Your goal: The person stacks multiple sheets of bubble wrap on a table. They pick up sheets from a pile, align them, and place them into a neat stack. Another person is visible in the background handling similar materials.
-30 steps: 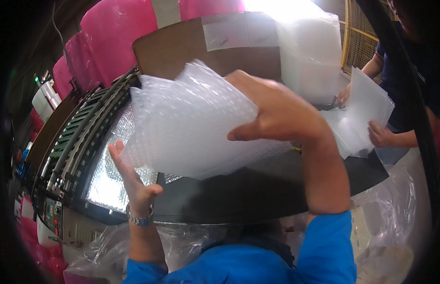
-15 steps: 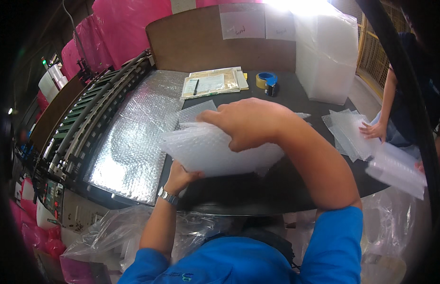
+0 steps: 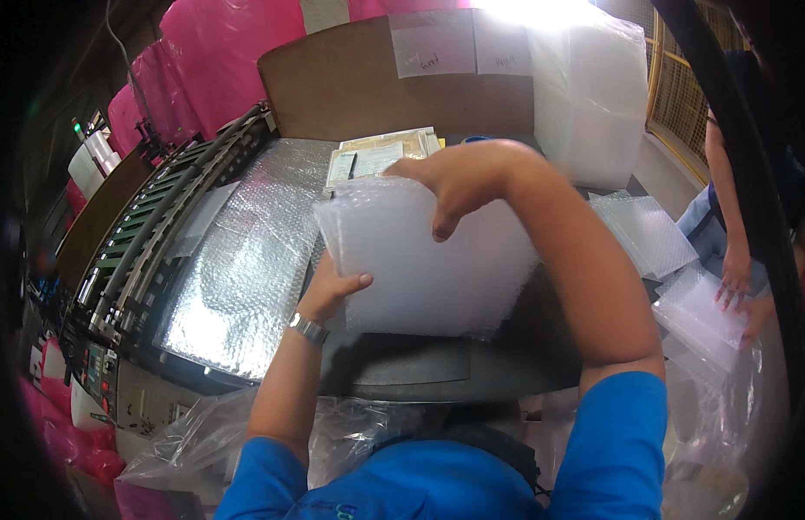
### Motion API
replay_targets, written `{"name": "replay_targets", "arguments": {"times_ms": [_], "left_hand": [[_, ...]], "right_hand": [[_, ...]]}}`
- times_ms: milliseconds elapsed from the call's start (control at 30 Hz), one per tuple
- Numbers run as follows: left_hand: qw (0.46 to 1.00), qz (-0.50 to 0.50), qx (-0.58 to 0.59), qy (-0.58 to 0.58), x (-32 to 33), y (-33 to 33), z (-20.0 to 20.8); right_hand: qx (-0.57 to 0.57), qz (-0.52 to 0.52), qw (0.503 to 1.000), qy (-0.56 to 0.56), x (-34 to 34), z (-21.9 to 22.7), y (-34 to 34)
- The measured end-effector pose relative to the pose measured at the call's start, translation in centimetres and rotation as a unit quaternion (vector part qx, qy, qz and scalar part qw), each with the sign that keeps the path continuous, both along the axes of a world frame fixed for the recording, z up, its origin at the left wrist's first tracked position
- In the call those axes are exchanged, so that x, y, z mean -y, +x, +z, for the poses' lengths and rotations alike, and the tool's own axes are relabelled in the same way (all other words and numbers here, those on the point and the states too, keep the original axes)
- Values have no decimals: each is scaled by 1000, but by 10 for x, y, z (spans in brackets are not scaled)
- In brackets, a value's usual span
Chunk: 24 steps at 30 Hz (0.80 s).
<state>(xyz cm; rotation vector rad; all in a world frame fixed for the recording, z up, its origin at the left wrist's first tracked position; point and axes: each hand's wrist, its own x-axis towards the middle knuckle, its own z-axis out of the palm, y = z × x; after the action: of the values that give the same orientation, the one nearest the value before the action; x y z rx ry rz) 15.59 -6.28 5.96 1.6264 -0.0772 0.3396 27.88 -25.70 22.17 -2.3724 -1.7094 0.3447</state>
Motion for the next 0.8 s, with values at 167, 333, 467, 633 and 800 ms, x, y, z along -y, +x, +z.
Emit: {"name": "replay_targets", "arguments": {"times_ms": [167,333,467,633,800], "left_hand": [[1000,-1,-14,9,2,28,-5],[993,41,90,62,15,6,12],[993,84,56,59,24,-22,4],[987,143,53,-54,5,-46,-16],[994,77,33,-68,0,-39,-20]], "right_hand": [[18,5,1000,-2,-8,-13,24],[25,3,1000,10,12,22,-17],[82,61,991,85,12,-8,-22],[61,-50,874,479,52,-40,14],[-489,-114,689,522,64,-184,94]]}}
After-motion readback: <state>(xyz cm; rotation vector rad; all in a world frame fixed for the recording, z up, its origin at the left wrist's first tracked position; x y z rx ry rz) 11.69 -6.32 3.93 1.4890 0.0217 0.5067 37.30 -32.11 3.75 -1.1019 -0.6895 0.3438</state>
